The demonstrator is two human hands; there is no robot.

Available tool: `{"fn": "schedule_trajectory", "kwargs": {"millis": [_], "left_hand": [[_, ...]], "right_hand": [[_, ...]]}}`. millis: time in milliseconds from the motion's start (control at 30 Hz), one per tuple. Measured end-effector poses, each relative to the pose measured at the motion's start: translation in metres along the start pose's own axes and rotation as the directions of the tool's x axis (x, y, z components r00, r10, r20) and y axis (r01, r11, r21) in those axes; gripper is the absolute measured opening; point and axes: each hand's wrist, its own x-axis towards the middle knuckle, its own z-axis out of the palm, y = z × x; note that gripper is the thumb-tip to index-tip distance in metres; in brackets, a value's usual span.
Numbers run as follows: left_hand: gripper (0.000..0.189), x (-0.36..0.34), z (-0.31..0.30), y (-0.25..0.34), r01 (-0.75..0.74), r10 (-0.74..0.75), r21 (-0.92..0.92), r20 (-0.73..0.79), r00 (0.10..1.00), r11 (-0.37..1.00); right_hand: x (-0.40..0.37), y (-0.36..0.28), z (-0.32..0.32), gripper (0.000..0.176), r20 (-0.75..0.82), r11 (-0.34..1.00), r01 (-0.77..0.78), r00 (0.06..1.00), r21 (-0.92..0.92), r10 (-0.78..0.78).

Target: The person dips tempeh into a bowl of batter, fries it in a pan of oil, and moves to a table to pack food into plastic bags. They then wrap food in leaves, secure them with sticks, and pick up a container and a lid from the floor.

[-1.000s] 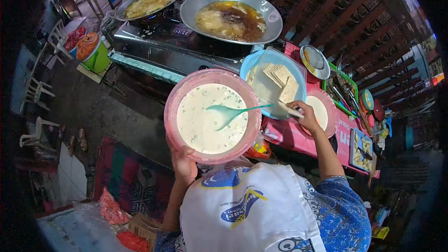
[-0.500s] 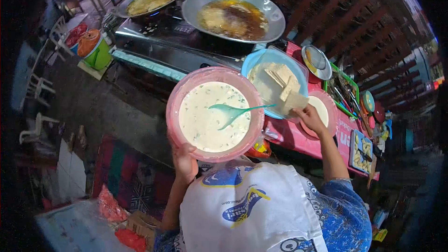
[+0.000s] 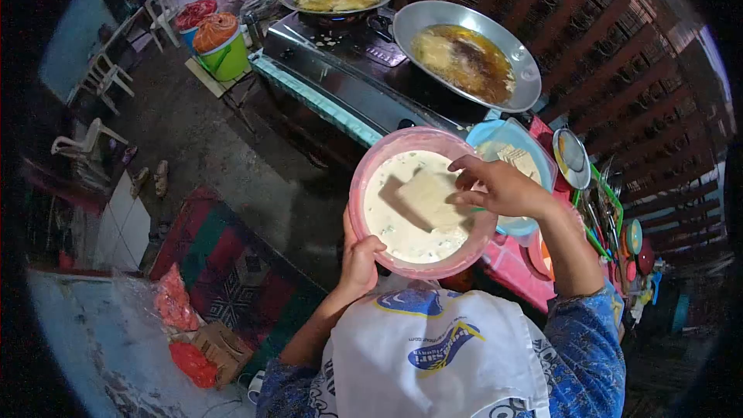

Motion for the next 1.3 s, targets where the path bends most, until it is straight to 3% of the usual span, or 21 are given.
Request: {"fn": "schedule_trajectory", "kwargs": {"millis": [33,100,167,233,300,333,467,567,600,667,800,900,967,1000,1067,1100,1167,1200,1233,1300], "left_hand": [[0.082,-0.001,-0.001,-0.001,-0.012,0.012,0.006,0.011,1.0,1.0],[0.082,-0.003,0.001,0.002,-0.009,0.009,-0.019,-0.015,1.0,1.0],[0.081,-0.006,0.007,0.009,0.022,-0.023,-0.013,-0.055,0.998,1.0],[0.081,-0.006,0.005,0.007,0.014,-0.014,-0.008,-0.05,0.999,1.0],[0.081,-0.006,0.003,0.007,0.002,-0.002,-0.001,-0.04,0.999,1.0],[0.081,-0.005,0.003,0.007,-0.016,0.016,0.007,-0.052,0.999,1.0],[0.079,-0.008,0.005,0.013,-0.044,0.043,-0.015,-0.07,0.997,0.999],[0.08,-0.007,0.006,0.013,-0.061,0.059,-0.027,-0.091,0.994,0.998],[0.08,-0.007,0.006,0.013,-0.066,0.063,-0.028,-0.093,0.994,0.997],[0.081,-0.007,0.007,0.013,-0.095,0.097,0.037,-0.076,0.992,0.995],[0.079,-0.006,0.007,0.016,-0.086,0.086,0.003,-0.093,0.992,0.996],[0.079,-0.007,0.007,0.016,-0.084,0.084,0.004,-0.102,0.991,0.996],[0.079,-0.008,0.007,0.019,-0.093,0.093,0.009,-0.113,0.989,0.996],[0.079,-0.009,0.005,0.019,-0.096,0.097,0.01,-0.115,0.989,0.995],[0.078,-0.008,0.003,0.017,-0.099,0.097,-0.007,-0.125,0.987,0.995],[0.078,-0.008,0.002,0.018,-0.102,0.1,-0.007,-0.125,0.987,0.995],[0.078,-0.009,0.001,0.021,-0.049,0.043,-0.053,-0.117,0.992,0.997],[0.078,-0.009,0.002,0.022,-0.049,0.043,-0.054,-0.114,0.993,0.997],[0.078,-0.008,0.002,0.023,-0.057,0.052,-0.04,-0.118,0.992,0.998],[0.077,-0.008,0.002,0.024,-0.067,0.063,-0.026,-0.122,0.991,0.997]], "right_hand": [[0.002,0.004,0.004,0.037,0.006,1.0,0.01,1.0,0.0,-0.01],[0.001,0.019,0.013,0.037,-0.098,0.839,0.047,0.988,-0.542,-0.119],[-0.005,0.033,0.023,0.04,-0.032,0.788,0.111,0.986,-0.605,-0.163],[-0.01,0.039,0.034,0.034,0.028,0.683,0.079,0.996,-0.726,-0.086],[-0.013,0.039,0.037,0.027,0.036,0.662,0.149,0.983,-0.735,-0.182],[-0.017,0.024,0.031,0.031,-0.036,0.678,0.072,0.989,-0.731,-0.144],[-0.03,0.005,0.018,0.031,-0.181,0.751,-0.144,0.983,-0.644,0.033],[-0.027,0.018,0.033,0.027,-0.246,0.857,-0.164,0.968,-0.488,0.045],[-0.023,0.022,0.038,0.027,-0.245,0.856,-0.16,0.969,-0.491,0.04],[-0.013,0.03,0.049,0.026,-0.284,0.952,-0.023,0.956,-0.306,-0.068],[0.01,0.036,0.063,0.025,-0.285,0.969,0.015,0.954,-0.247,-0.087],[0.019,0.035,0.063,0.023,-0.272,0.992,0.052,0.959,-0.116,-0.082],[0.02,0.034,0.057,0.022,-0.172,0.994,-0.016,0.985,0.105,0.034],[0.019,0.035,0.054,0.022,-0.171,0.994,-0.012,0.985,0.105,0.03],[0.016,0.035,0.05,0.024,-0.373,0.998,0.052,0.926,-0.028,-0.059],[0.014,0.027,0.046,0.024,-0.373,0.998,0.055,0.926,-0.03,-0.062],[0.006,0.006,0.038,0.027,-0.545,0.911,-0.011,0.804,-0.413,-0.238],[0.007,0.009,0.04,0.031,-0.531,0.776,0.06,0.696,-0.628,-0.483],[0.005,0.007,0.043,0.031,-0.533,0.775,0.056,0.695,-0.629,-0.483],[-0.002,-0.003,0.053,0.033,-0.489,0.669,0.112,0.595,-0.735,-0.637]]}}
